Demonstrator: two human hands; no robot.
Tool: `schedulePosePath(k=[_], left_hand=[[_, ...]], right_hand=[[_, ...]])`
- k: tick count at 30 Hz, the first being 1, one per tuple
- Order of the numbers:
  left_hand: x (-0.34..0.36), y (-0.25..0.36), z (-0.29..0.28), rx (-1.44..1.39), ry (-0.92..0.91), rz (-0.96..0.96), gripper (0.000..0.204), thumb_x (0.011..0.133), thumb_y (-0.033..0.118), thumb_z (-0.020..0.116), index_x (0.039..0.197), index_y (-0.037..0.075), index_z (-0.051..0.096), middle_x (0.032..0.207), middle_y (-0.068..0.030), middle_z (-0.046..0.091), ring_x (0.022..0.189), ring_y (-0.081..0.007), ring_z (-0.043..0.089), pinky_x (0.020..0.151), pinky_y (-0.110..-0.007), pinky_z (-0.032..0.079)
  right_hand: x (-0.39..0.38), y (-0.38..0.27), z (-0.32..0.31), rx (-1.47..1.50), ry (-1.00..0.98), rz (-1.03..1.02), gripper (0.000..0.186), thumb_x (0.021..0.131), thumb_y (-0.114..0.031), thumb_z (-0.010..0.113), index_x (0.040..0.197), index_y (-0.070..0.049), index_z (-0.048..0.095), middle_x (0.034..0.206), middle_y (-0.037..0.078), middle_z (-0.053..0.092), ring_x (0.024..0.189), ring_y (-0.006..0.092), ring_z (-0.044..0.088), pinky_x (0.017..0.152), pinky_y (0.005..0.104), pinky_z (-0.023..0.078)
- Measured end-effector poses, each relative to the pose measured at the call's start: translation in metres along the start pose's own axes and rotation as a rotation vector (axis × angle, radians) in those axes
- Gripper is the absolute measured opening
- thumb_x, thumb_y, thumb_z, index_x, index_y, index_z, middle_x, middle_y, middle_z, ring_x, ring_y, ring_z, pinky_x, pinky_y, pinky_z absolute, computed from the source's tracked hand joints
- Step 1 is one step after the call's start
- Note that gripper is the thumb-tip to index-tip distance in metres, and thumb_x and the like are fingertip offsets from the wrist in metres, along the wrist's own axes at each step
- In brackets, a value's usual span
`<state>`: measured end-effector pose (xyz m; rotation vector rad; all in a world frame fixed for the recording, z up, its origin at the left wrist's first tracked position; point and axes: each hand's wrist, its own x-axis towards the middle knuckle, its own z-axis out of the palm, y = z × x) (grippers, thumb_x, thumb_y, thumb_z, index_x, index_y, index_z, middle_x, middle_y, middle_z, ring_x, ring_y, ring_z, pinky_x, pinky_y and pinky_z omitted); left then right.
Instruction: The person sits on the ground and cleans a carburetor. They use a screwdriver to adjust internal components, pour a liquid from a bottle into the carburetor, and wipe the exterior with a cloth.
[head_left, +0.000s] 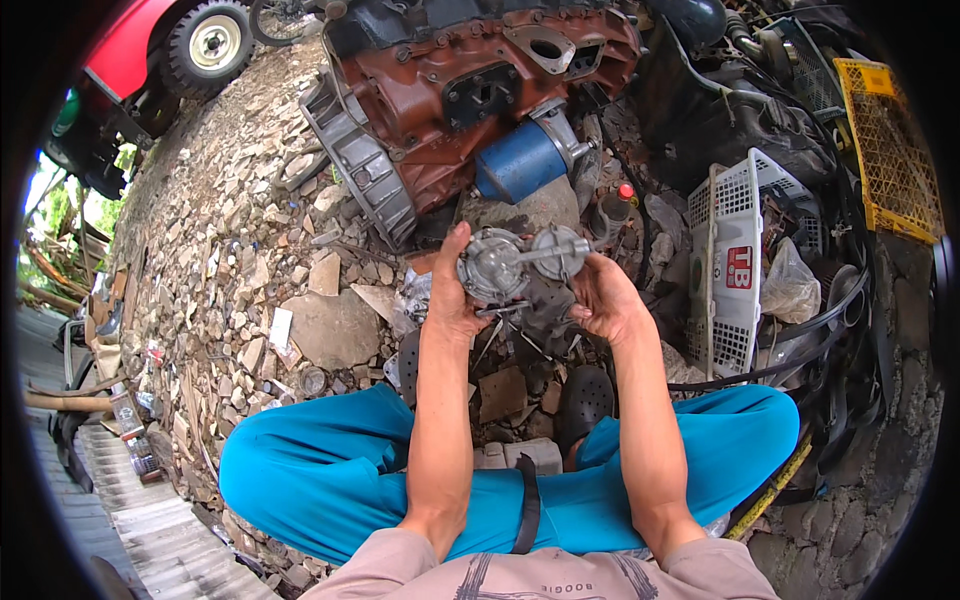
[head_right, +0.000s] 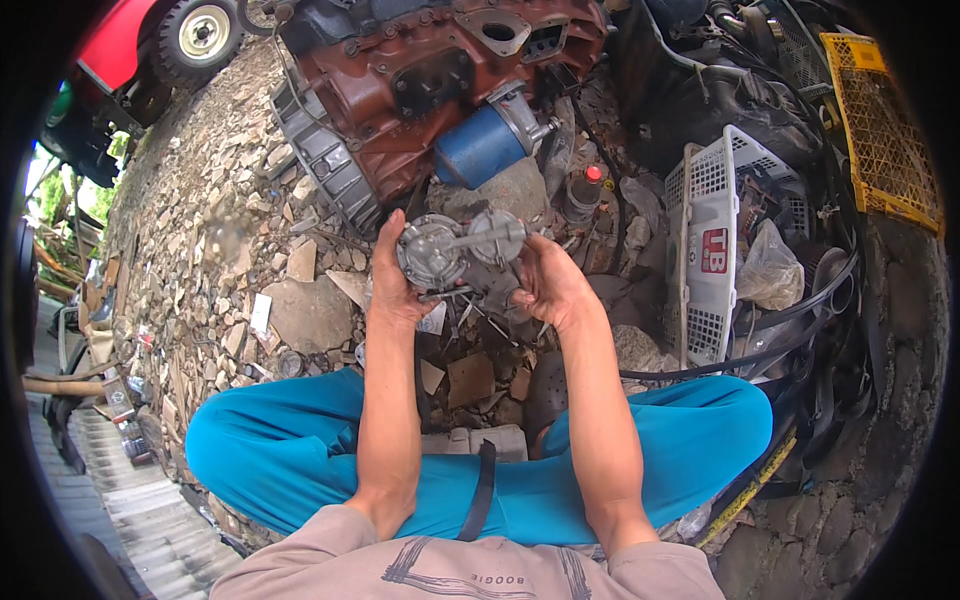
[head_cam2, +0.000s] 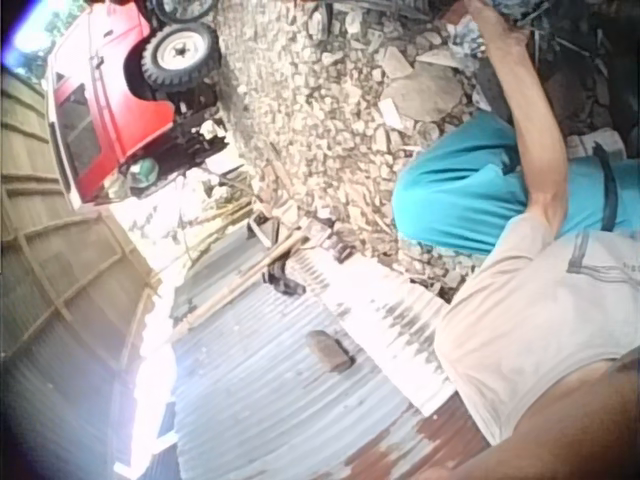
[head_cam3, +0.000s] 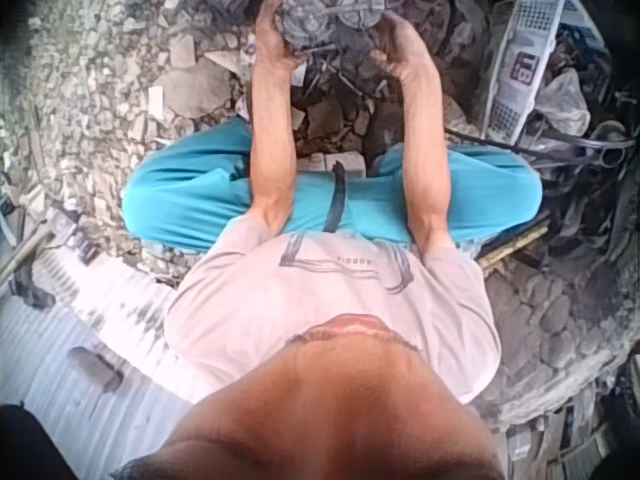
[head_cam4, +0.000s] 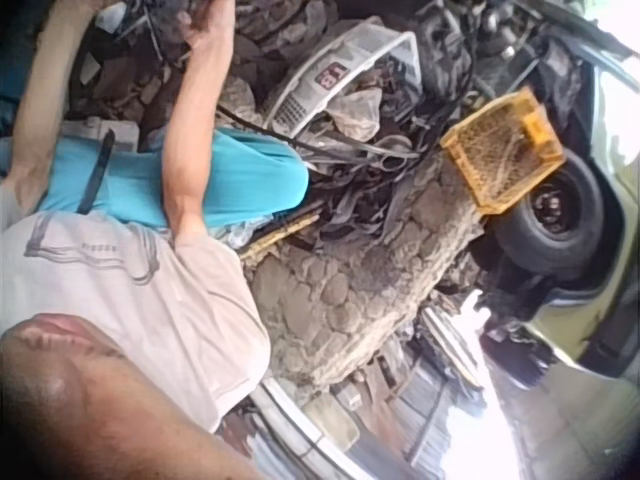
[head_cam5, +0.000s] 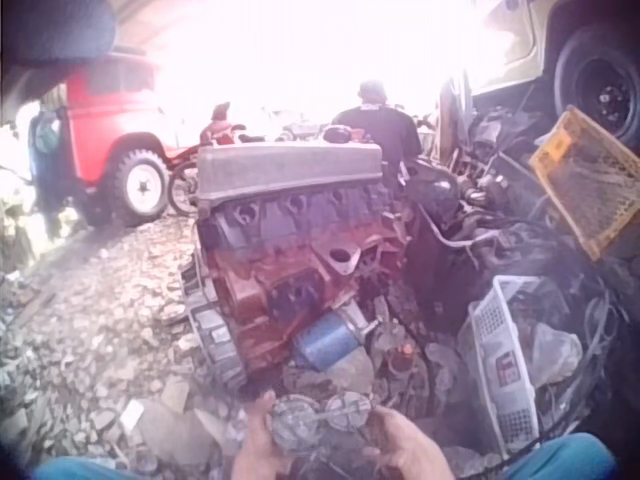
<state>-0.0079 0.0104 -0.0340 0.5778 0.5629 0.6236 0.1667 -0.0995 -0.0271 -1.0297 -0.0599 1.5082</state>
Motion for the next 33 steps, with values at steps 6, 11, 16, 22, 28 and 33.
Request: schedulePosePath(k=[6, 11, 16, 22, 28, 33], left_hand=[[0.002, 0.005, -0.021, -0.095, 0.115, 0.119, 0.063, 0.083, 0.061, 0.059, 0.096, 0.000, 0.068, 0.085, -0.0144, 0.072, 0.070, -0.0305, 0.071, 0.056, -0.042, 0.060], [0.001, 0.013, -0.037, -0.133, 0.203, 0.196, 0.065, 0.085, 0.063, 0.056, 0.097, 0.000, 0.067, 0.084, -0.0142, 0.071, 0.069, -0.0314, 0.071, 0.057, -0.042, 0.060], [0.002, 0.011, -0.029, -0.184, 0.188, 0.174, 0.064, 0.085, 0.063, 0.056, 0.096, 0.001, 0.067, 0.083, -0.0137, 0.071, 0.069, -0.0317, 0.071, 0.057, -0.043, 0.061], [0.008, -0.002, -0.016, -0.191, 0.208, 0.199, 0.058, 0.086, 0.059, 0.058, 0.096, 0.003, 0.066, 0.083, -0.0123, 0.071, 0.069, -0.0292, 0.071, 0.057, -0.043, 0.061], [0.015, -0.015, -0.003, -0.203, 0.193, 0.171, 0.054, 0.087, 0.057, 0.061, 0.101, 0.005, 0.066, 0.087, -0.0109, 0.072, 0.071, -0.0272, 0.071, 0.060, -0.043, 0.062], [0.018, -0.017, 0.004, -0.239, 0.208, 0.141, 0.053, 0.086, 0.056, 0.063, 0.101, 0.006, 0.066, 0.088, -0.0105, 0.071, 0.074, -0.0266, 0.071, 0.064, -0.044, 0.062]], right_hand=[[-0.029, -0.052, -0.014, -0.080, 0.297, -0.348, 0.028, 0.095, -0.015, 0.060, 0.120, -0.004, 0.066, 0.089, -0.003, 0.066, 0.056, -0.0011, 0.048, 0.038, 0.0149, 0.030], [-0.063, -0.110, -0.082, 0.251, 0.653, -1.140, 0.027, 0.102, -0.016, 0.046, 0.125, -0.009, 0.060, 0.103, 0.007, 0.068, 0.083, 0.0145, 0.064, 0.053, 0.0221, 0.045], [-0.050, -0.110, -0.174, -0.694, 1.009, -0.787, 0.033, 0.100, -0.026, 0.048, 0.120, -0.010, 0.068, 0.110, 0.010, 0.071, 0.089, 0.0240, 0.069, 0.070, 0.0348, 0.054], [0.050, -0.064, -0.188, -1.314, 0.953, -0.348, 0.055, 0.085, -0.048, 0.068, 0.123, -0.008, 0.068, 0.120, 0.022, 0.068, 0.115, 0.0390, 0.063, 0.098, 0.0418, 0.048], [0.157, -0.039, -0.188, -1.228, 0.896, -0.380, 0.094, 0.071, -0.057, 0.079, 0.142, -0.006, 0.045, 0.129, 0.027, 0.061, 0.123, 0.0407, 0.057, 0.103, 0.0437, 0.045], [0.194, -0.042, -0.189, -1.279, 0.917, -0.395, 0.108, 0.067, -0.060, 0.082, 0.147, -0.004, 0.036, 0.139, 0.027, 0.052, 0.133, 0.0432, 0.045, 0.110, 0.0475, 0.038]])
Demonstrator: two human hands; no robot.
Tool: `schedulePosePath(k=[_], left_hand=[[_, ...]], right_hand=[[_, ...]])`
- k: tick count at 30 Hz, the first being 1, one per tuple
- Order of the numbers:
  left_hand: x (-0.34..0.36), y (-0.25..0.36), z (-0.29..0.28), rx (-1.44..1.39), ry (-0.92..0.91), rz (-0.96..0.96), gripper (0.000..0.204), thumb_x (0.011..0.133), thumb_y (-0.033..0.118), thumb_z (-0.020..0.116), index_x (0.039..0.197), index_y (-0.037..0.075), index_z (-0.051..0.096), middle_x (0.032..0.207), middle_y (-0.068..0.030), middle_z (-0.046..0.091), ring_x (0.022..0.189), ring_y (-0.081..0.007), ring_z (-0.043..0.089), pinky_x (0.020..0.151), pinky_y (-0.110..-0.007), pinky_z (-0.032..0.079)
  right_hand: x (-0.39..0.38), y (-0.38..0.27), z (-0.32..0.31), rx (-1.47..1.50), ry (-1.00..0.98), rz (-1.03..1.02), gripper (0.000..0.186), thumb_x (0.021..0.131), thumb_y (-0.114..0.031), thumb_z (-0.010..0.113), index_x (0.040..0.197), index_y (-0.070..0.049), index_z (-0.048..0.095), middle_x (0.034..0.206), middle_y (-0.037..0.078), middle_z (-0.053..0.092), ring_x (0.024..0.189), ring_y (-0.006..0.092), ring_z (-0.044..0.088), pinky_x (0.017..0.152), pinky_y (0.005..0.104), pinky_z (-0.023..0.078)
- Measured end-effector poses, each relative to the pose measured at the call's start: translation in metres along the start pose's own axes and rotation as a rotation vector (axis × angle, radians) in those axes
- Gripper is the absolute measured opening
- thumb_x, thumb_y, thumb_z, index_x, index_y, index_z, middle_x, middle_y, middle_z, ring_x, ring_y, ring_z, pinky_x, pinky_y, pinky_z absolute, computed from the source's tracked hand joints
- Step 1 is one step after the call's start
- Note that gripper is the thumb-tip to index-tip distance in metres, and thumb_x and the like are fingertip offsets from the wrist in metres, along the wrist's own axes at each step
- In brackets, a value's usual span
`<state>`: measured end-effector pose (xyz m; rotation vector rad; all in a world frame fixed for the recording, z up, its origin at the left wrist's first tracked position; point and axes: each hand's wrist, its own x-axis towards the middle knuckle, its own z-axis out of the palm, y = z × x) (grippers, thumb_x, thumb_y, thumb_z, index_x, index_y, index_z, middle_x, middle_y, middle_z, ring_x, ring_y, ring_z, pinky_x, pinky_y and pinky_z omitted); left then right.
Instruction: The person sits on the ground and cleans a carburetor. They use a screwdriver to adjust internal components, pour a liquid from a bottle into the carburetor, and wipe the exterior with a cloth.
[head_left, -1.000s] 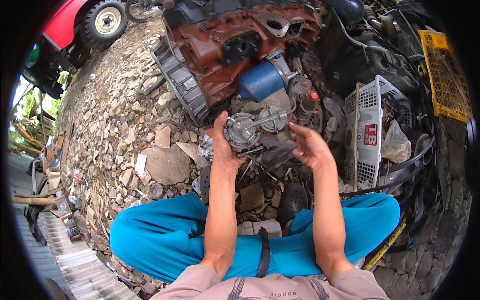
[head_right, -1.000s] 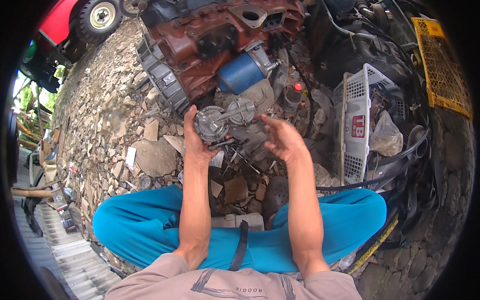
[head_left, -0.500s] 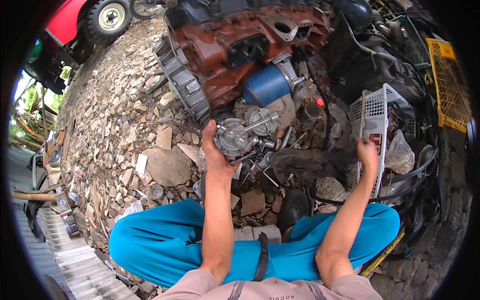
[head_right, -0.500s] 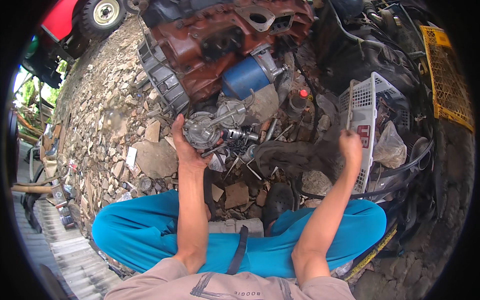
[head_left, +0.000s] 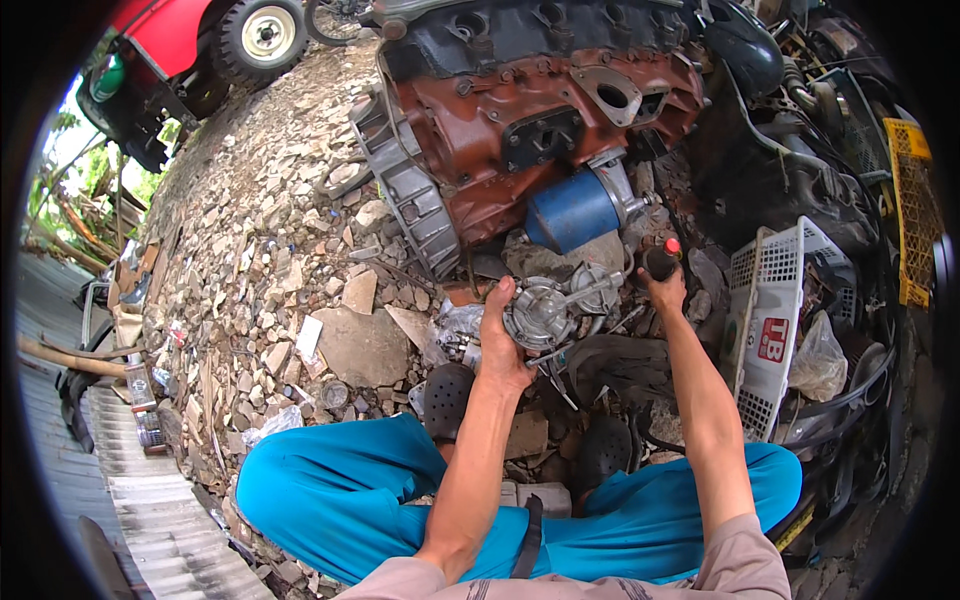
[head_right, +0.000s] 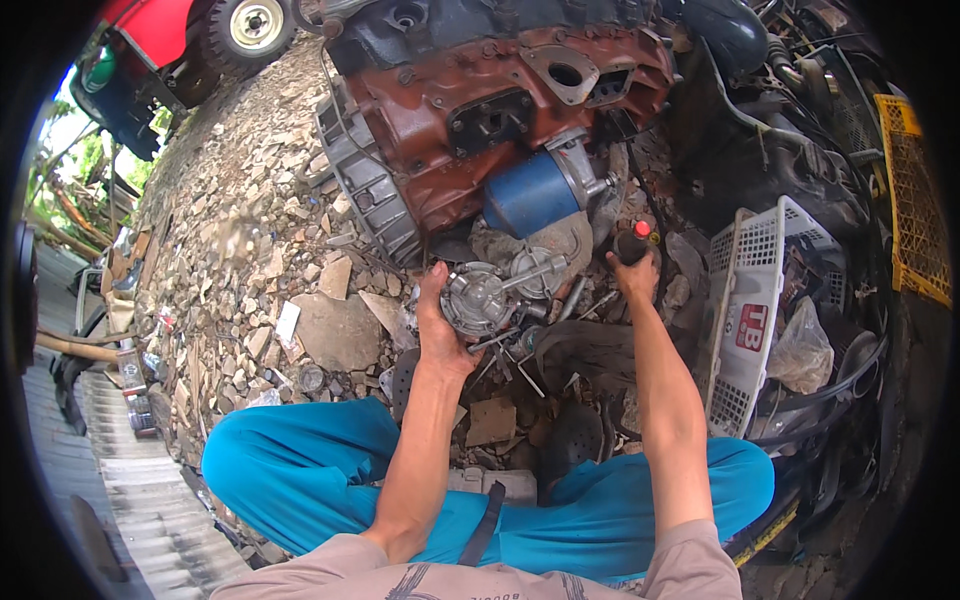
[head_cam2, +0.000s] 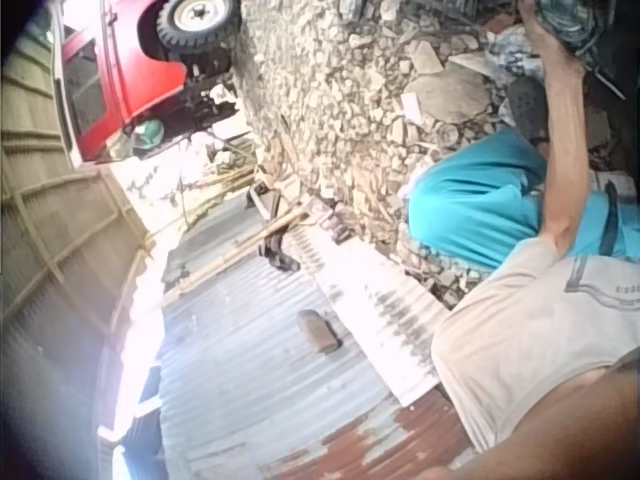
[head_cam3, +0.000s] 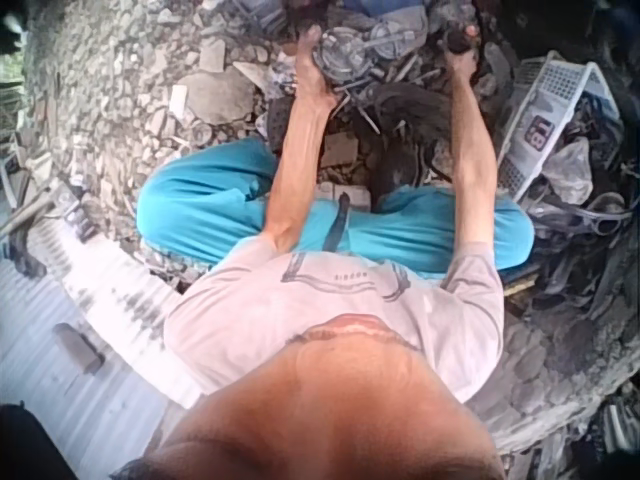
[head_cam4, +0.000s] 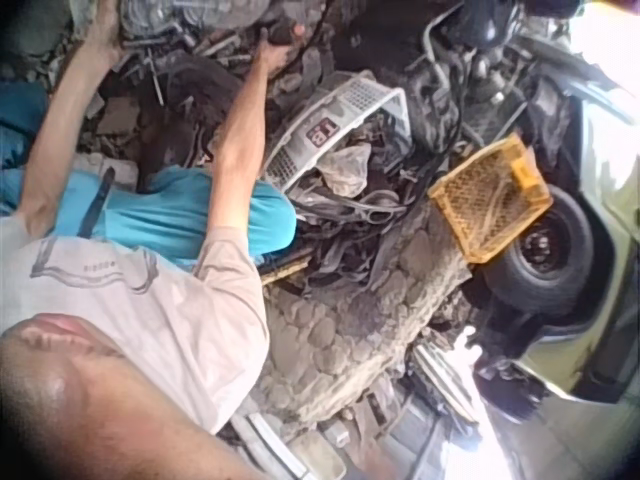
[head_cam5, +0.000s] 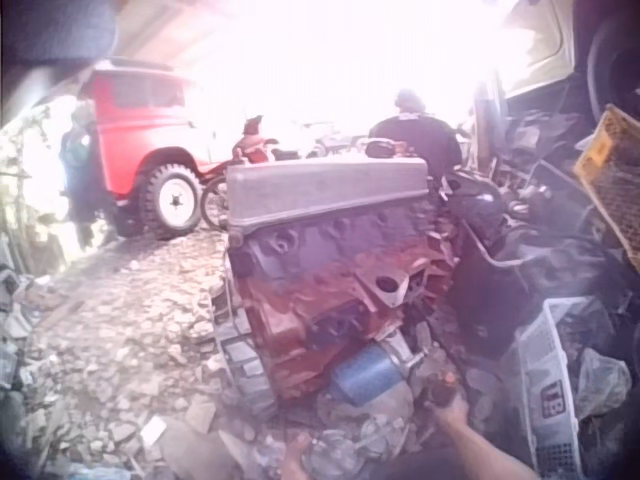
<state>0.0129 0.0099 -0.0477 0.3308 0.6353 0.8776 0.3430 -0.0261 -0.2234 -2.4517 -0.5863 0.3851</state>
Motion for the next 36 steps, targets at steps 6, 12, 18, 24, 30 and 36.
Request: schedulePosePath(k=[6, 12, 18, 24, 30, 36], left_hand=[[-0.001, -0.002, 0.000, -0.017, 0.026, 0.022, 0.054, 0.087, 0.059, 0.061, 0.103, 0.008, 0.063, 0.091, -0.0115, 0.070, 0.076, -0.0283, 0.070, 0.066, -0.050, 0.061], [-0.002, 0.004, 0.001, -0.078, 0.030, 0.029, 0.056, 0.086, 0.060, 0.060, 0.101, 0.006, 0.065, 0.089, -0.0111, 0.070, 0.074, -0.0289, 0.070, 0.065, -0.048, 0.061], [-0.003, 0.011, 0.012, -0.121, -0.040, -0.022, 0.062, 0.086, 0.064, 0.058, 0.102, 0.005, 0.067, 0.089, -0.0111, 0.071, 0.075, -0.0294, 0.071, 0.064, -0.043, 0.060], [-0.007, 0.013, 0.021, -0.085, -0.028, -0.003, 0.078, 0.083, 0.077, 0.053, 0.105, 0.004, 0.067, 0.095, -0.0110, 0.072, 0.081, -0.0289, 0.071, 0.070, -0.044, 0.060], [-0.006, 0.003, 0.021, -0.114, -0.114, -0.045, 0.091, 0.080, 0.086, 0.046, 0.110, 0.002, 0.065, 0.100, -0.0131, 0.071, 0.086, -0.0280, 0.071, 0.080, -0.046, 0.060], [-0.011, -0.021, 0.008, -0.015, -0.142, -0.102, 0.092, 0.082, 0.085, 0.045, 0.111, 0.001, 0.064, 0.101, -0.0123, 0.070, 0.089, -0.0256, 0.070, 0.079, -0.040, 0.059]], right_hand=[[0.029, 0.003, 0.004, -0.052, 0.089, -0.041, 0.098, 0.066, -0.050, 0.086, 0.145, -0.013, 0.043, 0.134, 0.021, 0.058, 0.126, 0.0395, 0.054, 0.109, 0.0462, 0.039], [0.023, -0.008, -0.013, 0.099, 0.197, -0.156, 0.073, 0.075, -0.044, 0.081, 0.131, -0.007, 0.052, 0.122, 0.022, 0.065, 0.118, 0.0388, 0.060, 0.100, 0.0459, 0.045], [0.037, -0.045, -0.079, 0.467, 0.503, -0.443, 0.059, 0.086, -0.042, 0.076, 0.124, -0.002, 0.053, 0.110, 0.015, 0.065, 0.101, 0.0236, 0.063, 0.092, 0.0358, 0.047], [0.014, -0.151, -0.205, 0.882, 0.332, -0.579, 0.051, 0.087, -0.039, 0.077, 0.116, -0.004, 0.057, 0.104, 0.005, 0.062, 0.092, 0.0147, 0.059, 0.085, 0.0302, 0.047], [-0.075, -0.183, -0.267, 0.878, -0.175, -0.476, 0.051, 0.087, -0.040, 0.075, 0.117, -0.003, 0.057, 0.097, 0.007, 0.064, 0.089, 0.0158, 0.065, 0.079, 0.0330, 0.052], [-0.200, -0.194, -0.270, 0.004, -0.410, -0.954, 0.063, 0.066, -0.019, 0.092, 0.116, -0.004, 0.057, 0.091, 0.014, 0.069, 0.084, 0.0170, 0.068, 0.075, 0.0342, 0.053]])
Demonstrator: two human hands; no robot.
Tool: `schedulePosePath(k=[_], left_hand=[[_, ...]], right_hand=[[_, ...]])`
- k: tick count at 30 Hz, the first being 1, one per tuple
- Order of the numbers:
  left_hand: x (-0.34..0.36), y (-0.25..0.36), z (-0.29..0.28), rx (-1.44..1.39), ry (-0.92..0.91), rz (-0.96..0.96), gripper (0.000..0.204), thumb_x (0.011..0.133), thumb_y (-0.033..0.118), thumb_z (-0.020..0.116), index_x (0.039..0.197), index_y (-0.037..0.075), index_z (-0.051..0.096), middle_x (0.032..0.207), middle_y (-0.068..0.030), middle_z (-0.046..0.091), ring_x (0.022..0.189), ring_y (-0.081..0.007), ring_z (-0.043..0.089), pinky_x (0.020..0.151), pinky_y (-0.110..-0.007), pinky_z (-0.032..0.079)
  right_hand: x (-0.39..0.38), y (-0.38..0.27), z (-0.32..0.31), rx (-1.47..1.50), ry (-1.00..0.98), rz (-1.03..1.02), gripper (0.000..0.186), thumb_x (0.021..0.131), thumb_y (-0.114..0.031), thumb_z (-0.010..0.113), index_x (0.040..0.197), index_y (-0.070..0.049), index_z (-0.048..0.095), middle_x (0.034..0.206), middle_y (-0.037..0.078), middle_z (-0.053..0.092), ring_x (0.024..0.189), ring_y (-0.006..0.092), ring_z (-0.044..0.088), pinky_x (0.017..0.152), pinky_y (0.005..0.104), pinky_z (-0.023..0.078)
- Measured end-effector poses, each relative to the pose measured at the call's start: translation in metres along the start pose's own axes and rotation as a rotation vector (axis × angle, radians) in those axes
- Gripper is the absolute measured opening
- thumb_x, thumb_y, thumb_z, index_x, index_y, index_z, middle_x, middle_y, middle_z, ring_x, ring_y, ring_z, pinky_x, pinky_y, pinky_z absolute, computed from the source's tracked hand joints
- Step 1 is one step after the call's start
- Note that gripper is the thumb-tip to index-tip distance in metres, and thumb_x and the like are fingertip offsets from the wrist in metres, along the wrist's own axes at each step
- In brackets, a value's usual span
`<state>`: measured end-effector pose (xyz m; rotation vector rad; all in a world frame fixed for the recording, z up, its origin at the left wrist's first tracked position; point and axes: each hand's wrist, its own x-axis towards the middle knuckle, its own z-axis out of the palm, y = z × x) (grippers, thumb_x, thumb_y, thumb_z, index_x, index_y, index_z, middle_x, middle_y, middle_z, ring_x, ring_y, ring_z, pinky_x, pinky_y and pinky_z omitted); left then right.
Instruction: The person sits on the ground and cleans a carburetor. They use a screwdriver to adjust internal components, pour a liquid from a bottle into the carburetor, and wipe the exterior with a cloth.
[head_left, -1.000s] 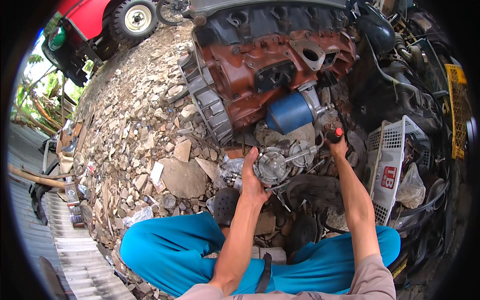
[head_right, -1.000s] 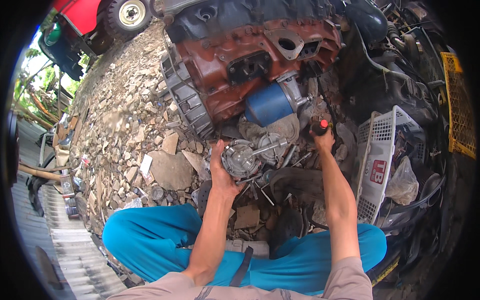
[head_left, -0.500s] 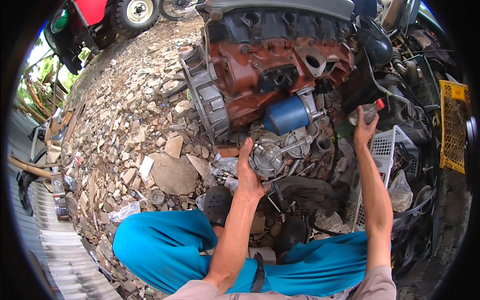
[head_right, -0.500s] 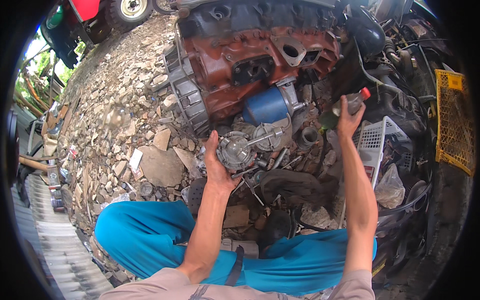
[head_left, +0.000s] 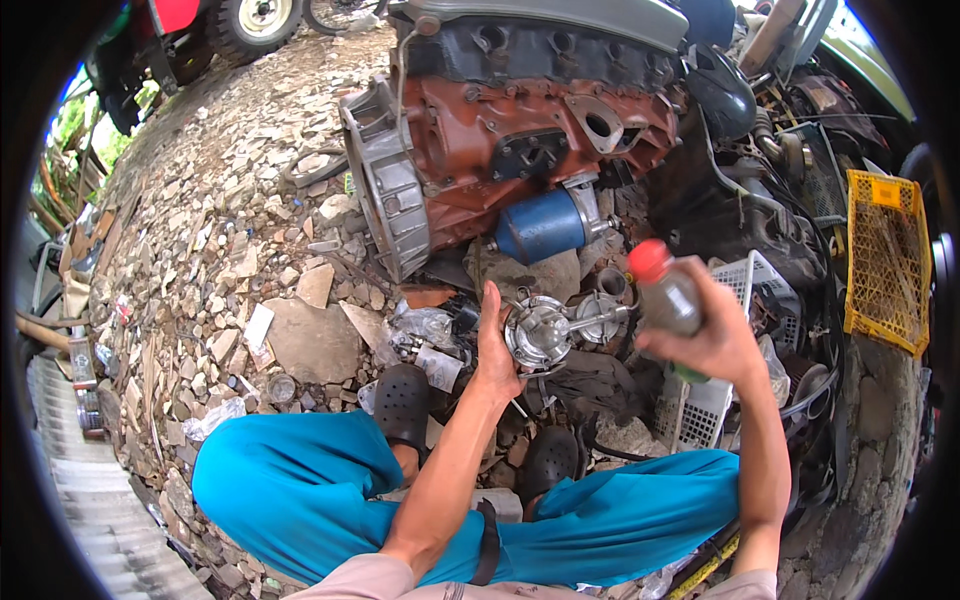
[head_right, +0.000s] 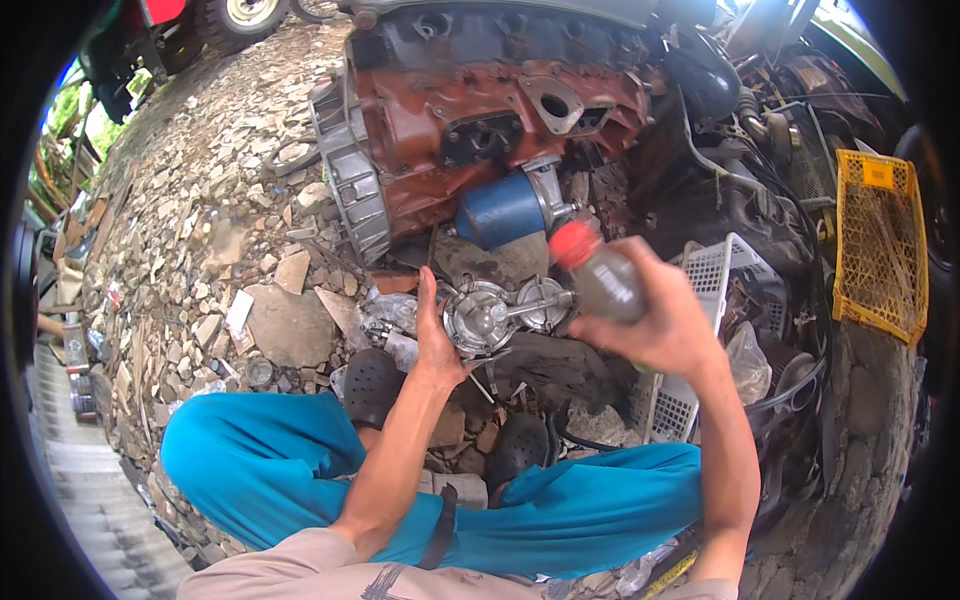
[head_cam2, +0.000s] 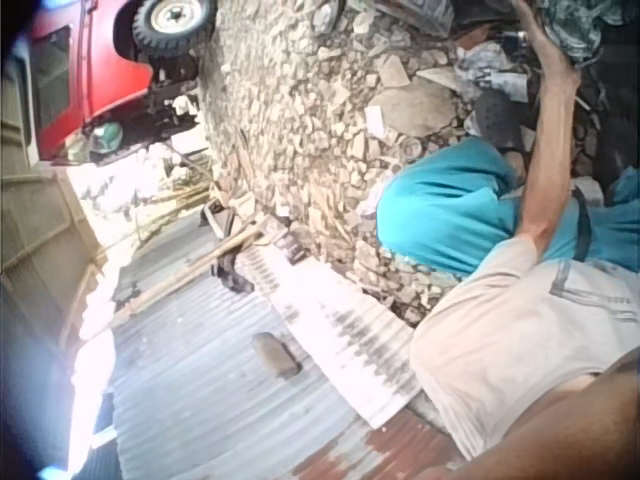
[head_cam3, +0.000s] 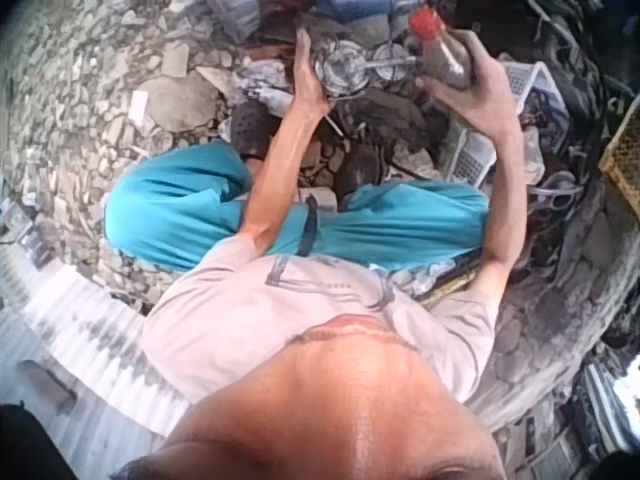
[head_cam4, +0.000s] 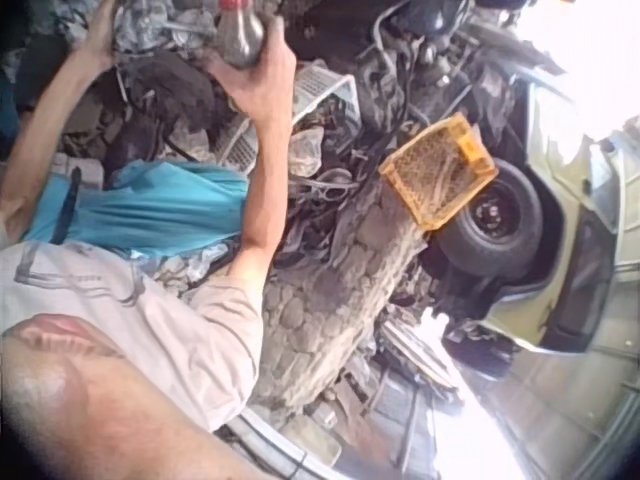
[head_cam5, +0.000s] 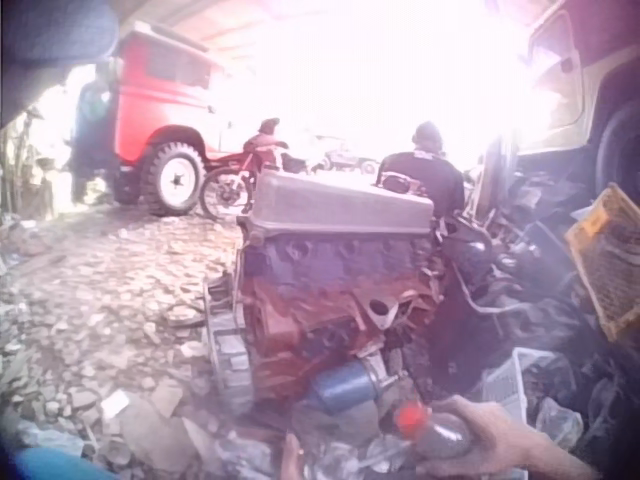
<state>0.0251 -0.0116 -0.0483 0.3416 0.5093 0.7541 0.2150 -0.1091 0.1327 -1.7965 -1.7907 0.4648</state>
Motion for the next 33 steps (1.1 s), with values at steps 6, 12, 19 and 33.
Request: schedulePosePath(k=[6, 12, 19, 33], left_hand=[[-0.005, -0.017, -0.005, 0.041, -0.067, 0.016, 0.088, 0.085, 0.081, 0.046, 0.115, 0.000, 0.060, 0.106, -0.0145, 0.070, 0.096, -0.0245, 0.070, 0.086, -0.040, 0.058], [-0.011, -0.020, 0.001, 0.052, -0.076, -0.055, 0.072, 0.093, 0.073, 0.043, 0.115, 0.007, 0.059, 0.100, -0.0072, 0.069, 0.090, -0.0171, 0.070, 0.082, -0.033, 0.058], [-0.006, -0.029, 0.000, 0.074, -0.162, -0.105, 0.066, 0.094, 0.071, 0.043, 0.113, 0.010, 0.058, 0.101, -0.0067, 0.068, 0.091, -0.0167, 0.070, 0.080, -0.033, 0.059], [-0.009, -0.028, 0.005, 0.142, -0.159, -0.102, 0.090, 0.093, 0.075, 0.039, 0.133, -0.005, 0.054, 0.119, -0.0153, 0.067, 0.105, -0.0217, 0.068, 0.092, -0.036, 0.056]], right_hand=[[-0.030, -0.018, 0.009, -0.603, -0.147, -0.038, 0.068, 0.064, -0.030, 0.086, 0.121, -0.008, 0.058, 0.096, 0.012, 0.063, 0.091, 0.0343, 0.063, 0.078, 0.0440, 0.050], [-0.033, -0.019, 0.007, -0.812, -0.129, -0.099, 0.069, 0.061, -0.021, 0.087, 0.123, -0.015, 0.058, 0.096, 0.007, 0.060, 0.097, 0.0260, 0.062, 0.081, 0.0398, 0.048], [-0.030, -0.015, 0.007, -0.852, -0.147, -0.105, 0.072, 0.057, -0.021, 0.088, 0.123, -0.017, 0.060, 0.097, 0.006, 0.060, 0.096, 0.0254, 0.061, 0.082, 0.0397, 0.047], [-0.029, -0.020, 0.003, -0.883, -0.172, -0.124, 0.066, 0.060, -0.022, 0.088, 0.119, -0.016, 0.060, 0.094, 0.005, 0.060, 0.096, 0.0229, 0.061, 0.080, 0.0373, 0.046]])
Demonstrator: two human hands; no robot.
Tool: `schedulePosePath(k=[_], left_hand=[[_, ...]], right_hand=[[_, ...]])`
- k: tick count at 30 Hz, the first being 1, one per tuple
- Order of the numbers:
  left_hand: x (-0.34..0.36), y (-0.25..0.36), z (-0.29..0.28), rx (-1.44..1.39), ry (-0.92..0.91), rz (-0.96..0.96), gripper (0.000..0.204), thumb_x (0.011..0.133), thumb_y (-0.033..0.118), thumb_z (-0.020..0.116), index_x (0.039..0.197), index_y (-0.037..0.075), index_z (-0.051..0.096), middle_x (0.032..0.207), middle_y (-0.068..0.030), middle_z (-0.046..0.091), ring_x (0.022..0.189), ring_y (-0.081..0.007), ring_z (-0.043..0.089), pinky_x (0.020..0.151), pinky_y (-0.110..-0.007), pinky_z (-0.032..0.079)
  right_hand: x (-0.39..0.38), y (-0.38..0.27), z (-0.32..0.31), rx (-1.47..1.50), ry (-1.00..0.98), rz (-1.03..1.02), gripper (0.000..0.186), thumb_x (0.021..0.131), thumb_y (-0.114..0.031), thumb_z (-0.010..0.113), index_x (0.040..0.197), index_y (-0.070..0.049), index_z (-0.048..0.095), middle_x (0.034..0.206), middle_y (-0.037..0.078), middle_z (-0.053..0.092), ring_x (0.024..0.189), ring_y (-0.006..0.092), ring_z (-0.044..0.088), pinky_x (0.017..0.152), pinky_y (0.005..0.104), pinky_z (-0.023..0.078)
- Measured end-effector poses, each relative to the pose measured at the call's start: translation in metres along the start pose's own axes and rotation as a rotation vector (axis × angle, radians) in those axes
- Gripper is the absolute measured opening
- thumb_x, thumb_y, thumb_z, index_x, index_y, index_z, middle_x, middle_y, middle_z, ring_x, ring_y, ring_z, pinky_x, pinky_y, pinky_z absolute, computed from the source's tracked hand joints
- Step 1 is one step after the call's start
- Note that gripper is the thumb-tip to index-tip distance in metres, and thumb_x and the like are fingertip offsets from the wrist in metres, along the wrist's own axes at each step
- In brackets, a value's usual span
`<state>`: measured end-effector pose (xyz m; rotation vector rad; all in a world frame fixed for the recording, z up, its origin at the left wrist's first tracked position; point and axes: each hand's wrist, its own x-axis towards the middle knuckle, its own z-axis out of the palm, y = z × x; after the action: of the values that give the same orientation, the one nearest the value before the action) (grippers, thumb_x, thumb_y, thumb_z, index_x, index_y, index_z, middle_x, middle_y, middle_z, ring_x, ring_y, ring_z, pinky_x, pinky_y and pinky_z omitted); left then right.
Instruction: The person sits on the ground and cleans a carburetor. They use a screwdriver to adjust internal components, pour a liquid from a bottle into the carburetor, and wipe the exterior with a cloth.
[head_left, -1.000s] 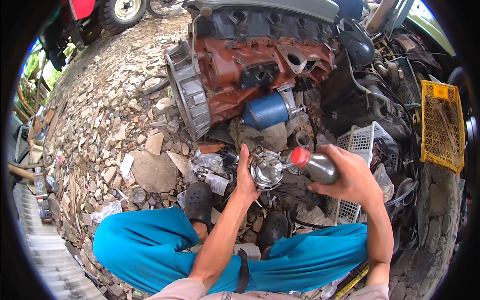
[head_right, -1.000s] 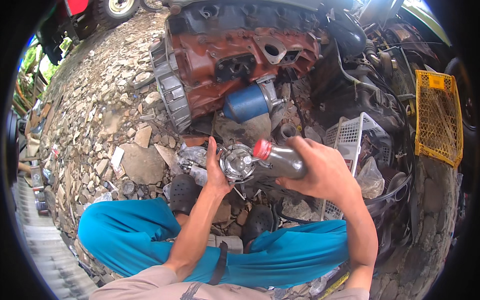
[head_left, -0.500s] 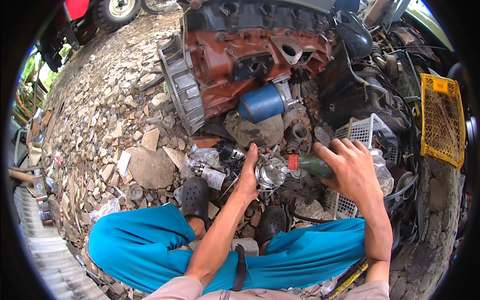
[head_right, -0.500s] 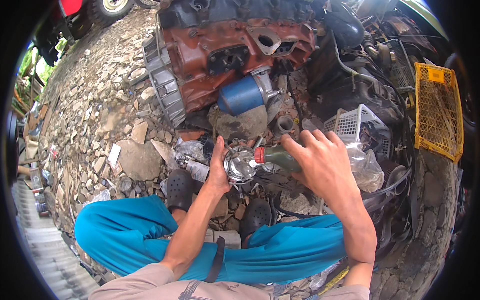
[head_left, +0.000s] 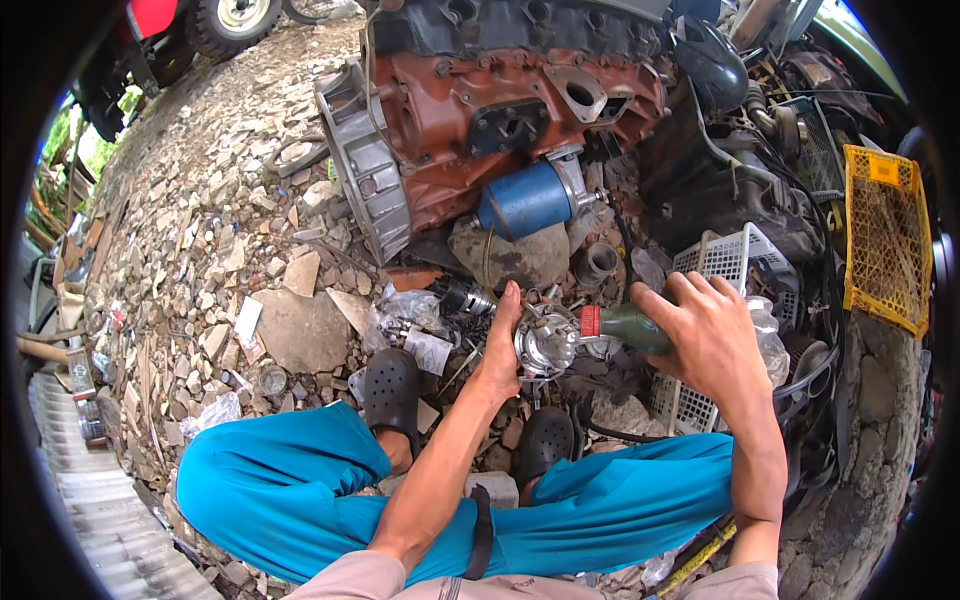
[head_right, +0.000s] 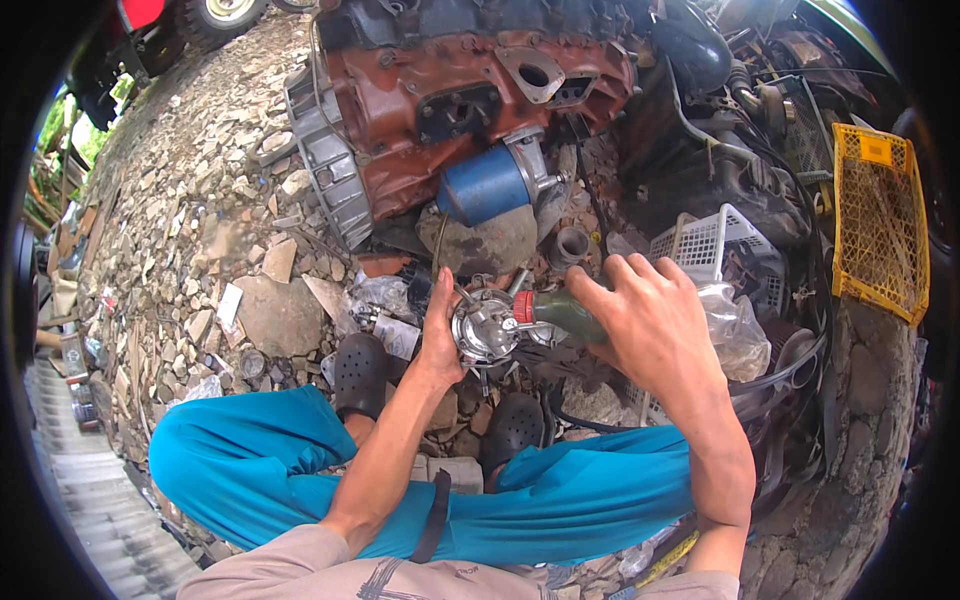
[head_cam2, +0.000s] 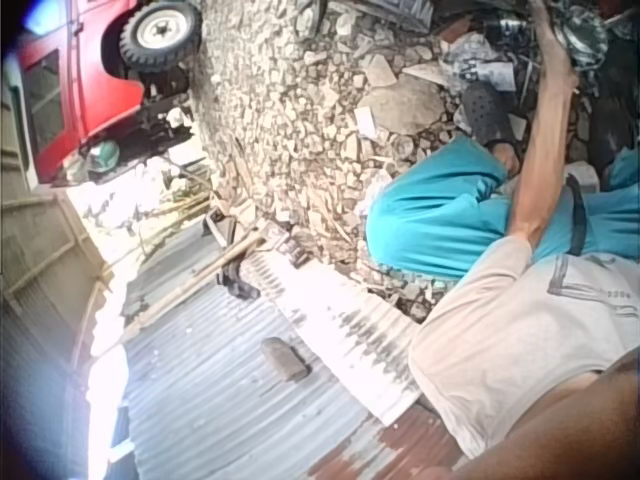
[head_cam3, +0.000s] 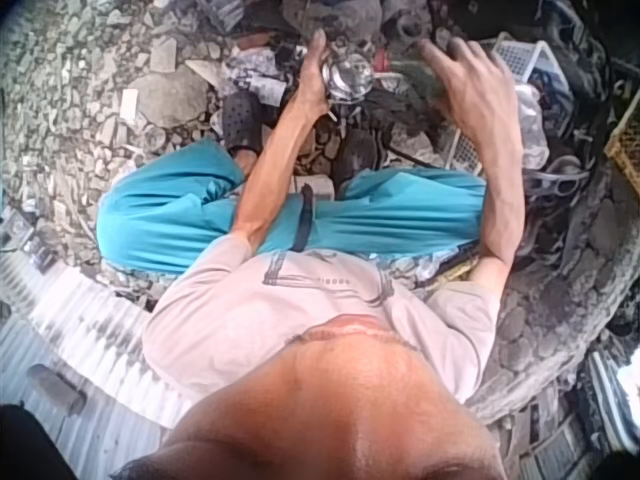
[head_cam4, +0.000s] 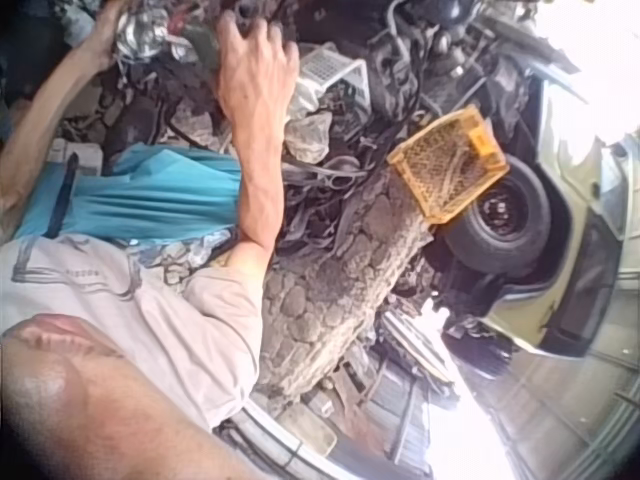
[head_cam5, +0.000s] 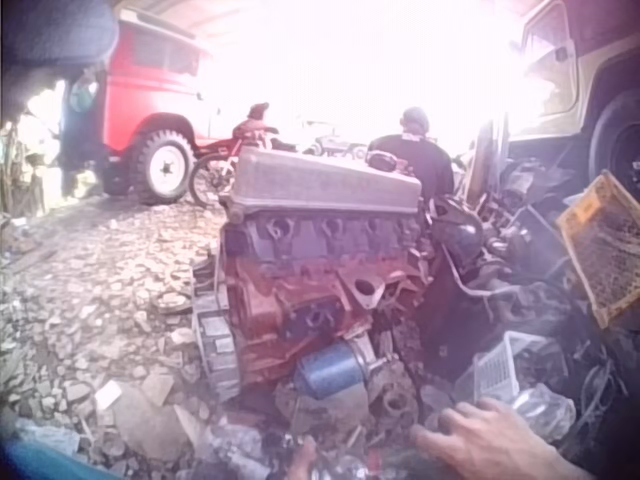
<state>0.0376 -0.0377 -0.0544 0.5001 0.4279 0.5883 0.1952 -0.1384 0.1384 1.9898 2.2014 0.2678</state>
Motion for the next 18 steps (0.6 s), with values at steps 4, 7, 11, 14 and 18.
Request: schedulePosePath(k=[4, 7, 11, 14, 18], left_hand=[[-0.002, 0.004, 0.007, 0.006, 0.017, 0.000, 0.089, 0.093, 0.074, 0.040, 0.133, -0.004, 0.054, 0.118, -0.0152, 0.067, 0.104, -0.0212, 0.069, 0.092, -0.036, 0.057], [-0.003, 0.004, 0.009, 0.004, 0.002, -0.024, 0.087, 0.093, 0.073, 0.041, 0.133, -0.003, 0.054, 0.118, -0.0143, 0.067, 0.104, -0.0200, 0.068, 0.092, -0.036, 0.056], [-0.005, 0.007, 0.019, 0.027, 0.028, -0.014, 0.083, 0.093, 0.071, 0.043, 0.132, -0.001, 0.054, 0.118, -0.0118, 0.067, 0.104, -0.0181, 0.068, 0.090, -0.033, 0.056], [-0.007, 0.009, 0.021, 0.052, 0.072, -0.037, 0.081, 0.092, 0.071, 0.046, 0.132, 0.001, 0.055, 0.118, -0.0101, 0.066, 0.103, -0.0167, 0.068, 0.088, -0.032, 0.056], [-0.006, 0.008, 0.018, 0.113, 0.090, -0.051, 0.083, 0.090, 0.073, 0.048, 0.137, 0.005, 0.052, 0.119, -0.0102, 0.067, 0.102, -0.0170, 0.069, 0.091, -0.035, 0.055]], right_hand=[[0.002, -0.002, -0.001, -0.004, 0.021, 0.000, 0.068, 0.059, -0.021, 0.088, 0.120, -0.016, 0.060, 0.097, 0.006, 0.061, 0.097, 0.0226, 0.061, 0.081, 0.0373, 0.046], [0.005, -0.003, -0.001, -0.008, 0.023, 0.001, 0.069, 0.059, -0.021, 0.087, 0.121, -0.016, 0.059, 0.099, 0.006, 0.062, 0.097, 0.0228, 0.061, 0.081, 0.0374, 0.046], [0.009, -0.006, 0.001, -0.036, 0.083, -0.028, 0.070, 0.058, -0.020, 0.087, 0.122, -0.016, 0.060, 0.101, 0.006, 0.063, 0.098, 0.0227, 0.061, 0.082, 0.0373, 0.046], [0.011, -0.008, 0.003, -0.083, 0.117, -0.051, 0.060, 0.065, -0.016, 0.081, 0.121, -0.016, 0.061, 0.101, 0.006, 0.063, 0.097, 0.0217, 0.061, 0.081, 0.0369, 0.046], [0.014, -0.009, 0.008, -0.085, 0.081, -0.039, 0.076, 0.056, -0.019, 0.087, 0.126, -0.018, 0.059, 0.107, 0.008, 0.061, 0.100, 0.0246, 0.060, 0.085, 0.0382, 0.046]])
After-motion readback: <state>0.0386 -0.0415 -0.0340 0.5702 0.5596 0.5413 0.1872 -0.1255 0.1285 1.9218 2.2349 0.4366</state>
